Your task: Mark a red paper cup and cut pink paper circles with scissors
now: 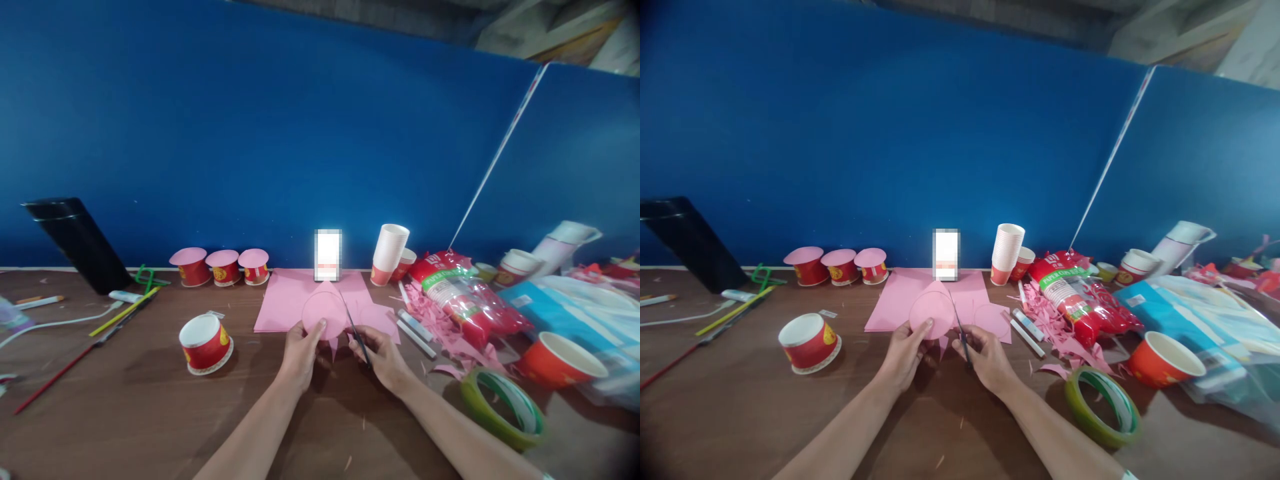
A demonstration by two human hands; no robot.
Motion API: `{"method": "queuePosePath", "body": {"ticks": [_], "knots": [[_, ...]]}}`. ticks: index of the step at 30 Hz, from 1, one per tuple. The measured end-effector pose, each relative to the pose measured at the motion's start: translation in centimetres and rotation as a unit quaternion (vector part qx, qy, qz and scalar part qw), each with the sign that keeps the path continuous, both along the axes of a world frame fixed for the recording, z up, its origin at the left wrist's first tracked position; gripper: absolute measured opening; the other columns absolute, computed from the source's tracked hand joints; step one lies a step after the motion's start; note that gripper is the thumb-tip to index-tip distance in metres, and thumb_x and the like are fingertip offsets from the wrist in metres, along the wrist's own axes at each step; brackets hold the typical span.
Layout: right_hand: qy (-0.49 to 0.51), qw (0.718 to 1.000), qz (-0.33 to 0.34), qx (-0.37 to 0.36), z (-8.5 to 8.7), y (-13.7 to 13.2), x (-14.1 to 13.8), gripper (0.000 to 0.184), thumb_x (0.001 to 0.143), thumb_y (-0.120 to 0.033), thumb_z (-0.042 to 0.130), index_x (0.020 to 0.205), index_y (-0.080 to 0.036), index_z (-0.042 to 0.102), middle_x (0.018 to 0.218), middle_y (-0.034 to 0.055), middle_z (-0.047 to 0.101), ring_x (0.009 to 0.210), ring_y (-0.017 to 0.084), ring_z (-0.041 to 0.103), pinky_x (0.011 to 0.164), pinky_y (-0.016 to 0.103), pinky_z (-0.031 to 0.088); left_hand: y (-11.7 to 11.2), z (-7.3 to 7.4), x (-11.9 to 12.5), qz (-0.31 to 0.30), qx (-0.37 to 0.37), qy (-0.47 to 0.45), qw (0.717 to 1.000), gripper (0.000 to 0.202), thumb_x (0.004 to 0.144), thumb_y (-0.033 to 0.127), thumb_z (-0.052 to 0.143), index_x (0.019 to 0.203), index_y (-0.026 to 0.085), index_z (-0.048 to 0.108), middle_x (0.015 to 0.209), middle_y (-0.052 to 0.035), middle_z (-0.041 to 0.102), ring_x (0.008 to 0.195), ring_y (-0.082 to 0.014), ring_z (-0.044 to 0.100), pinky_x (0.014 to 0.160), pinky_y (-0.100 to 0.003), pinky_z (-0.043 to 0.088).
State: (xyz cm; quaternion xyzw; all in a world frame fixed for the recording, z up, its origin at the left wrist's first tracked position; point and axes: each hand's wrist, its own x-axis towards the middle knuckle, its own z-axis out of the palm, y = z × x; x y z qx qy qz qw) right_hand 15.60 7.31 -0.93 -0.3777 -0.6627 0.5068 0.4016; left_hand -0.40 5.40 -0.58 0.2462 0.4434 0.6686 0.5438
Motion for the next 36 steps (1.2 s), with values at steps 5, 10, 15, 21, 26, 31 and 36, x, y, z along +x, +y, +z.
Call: {"method": "queuePosePath", "body": {"ticks": [5, 10, 15, 21, 26, 31, 36], "knots": [[0.002, 1.0, 0.002, -0.006, 0.0, -0.06, 0.07, 0.035, 0.076, -0.039, 0.061, 0.1, -0.014, 0.061, 0.059, -0.0028, 0.044, 0.054, 0.009, 0.039, 0.047, 0.021, 0.031, 0.01, -0.07, 0.01, -0.006, 0.006, -0.002, 1.0, 0.034, 0.06, 0.037, 0.072, 0.079, 0.01, 0.063, 0.061, -0.001, 0.059, 0.05, -0.0071, 0.048, 0.049, -0.02, 0.039], [-0.003, 1.0, 0.004, -0.001, -0.01, -0.06, 0.13, 0.035, 0.076, -0.038, 0.061, 0.102, -0.015, 0.06, 0.062, -0.0022, 0.046, 0.056, 0.01, 0.041, 0.048, 0.021, 0.033, 0.13, -0.37, -0.03, -0.007, 0.01, 0.01, 1.0, 0.036, 0.059, 0.039, 0.072, 0.078, 0.01, 0.064, 0.062, -0.0017, 0.06, 0.051, -0.0082, 0.05, 0.05, -0.021, 0.04], [0.006, 1.0, 0.003, 0.002, -0.04, 0.02, 0.13, 0.037, 0.074, -0.04, 0.062, 0.102, -0.016, 0.061, 0.064, -0.0016, 0.049, 0.057, 0.01, 0.043, 0.05, 0.021, 0.036, 0.07, -0.26, -0.07, -0.011, 0.006, 0.008, 1.0, 0.037, 0.057, 0.038, 0.073, 0.078, 0.009, 0.064, 0.063, -0.0024, 0.06, 0.052, -0.008, 0.05, 0.05, -0.02, 0.04], [0.008, 1.0, 0.006, 0.009, -0.3, 0.08, 0.17, 0.036, 0.076, -0.038, 0.062, 0.103, -0.015, 0.06, 0.065, -0.0012, 0.049, 0.057, 0.01, 0.042, 0.051, 0.021, 0.035, 0.05, -0.23, -0.12, -0.018, 0.009, 0.011, 1.0, 0.036, 0.059, 0.037, 0.073, 0.08, 0.009, 0.063, 0.065, -0.003, 0.06, 0.053, -0.0075, 0.049, 0.05, -0.019, 0.04], [0.002, 1.0, 0.004, 0.008, -0.09, 0.05, 0.15, 0.037, 0.075, -0.04, 0.061, 0.102, -0.015, 0.061, 0.064, -0.001, 0.049, 0.056, 0.009, 0.041, 0.05, 0.021, 0.035, 0.02, -0.32, -0.13, -0.014, 0.004, 0.014, 1.0, 0.035, 0.06, 0.036, 0.072, 0.079, 0.008, 0.062, 0.064, -0.0027, 0.059, 0.051, -0.0071, 0.048, 0.048, -0.019, 0.039], [-0.015, 1.0, 0.003, 0.011, 0.07, 0.02, 0.23, 0.035, 0.076, -0.04, 0.06, 0.102, -0.015, 0.061, 0.063, -0.0014, 0.048, 0.056, 0.01, 0.041, 0.049, 0.021, 0.033, 0.11, -0.26, -0.12, -0.013, 0.004, 0.018, 1.0, 0.036, 0.061, 0.036, 0.072, 0.081, 0.008, 0.062, 0.065, -0.003, 0.059, 0.052, -0.0078, 0.049, 0.049, -0.02, 0.04], [-0.008, 1.0, 0.007, 0.007, 0.04, 0.05, 0.19, 0.034, 0.076, -0.038, 0.061, 0.101, -0.015, 0.061, 0.061, -0.0027, 0.044, 0.055, 0.009, 0.039, 0.048, 0.021, 0.031, 0.1, -0.1, -0.08, -0.011, 0.003, -0.002, 1.0, 0.034, 0.059, 0.036, 0.073, 0.079, 0.01, 0.063, 0.064, -0.0019, 0.06, 0.052, -0.008, 0.05, 0.049, -0.02, 0.04]]}}
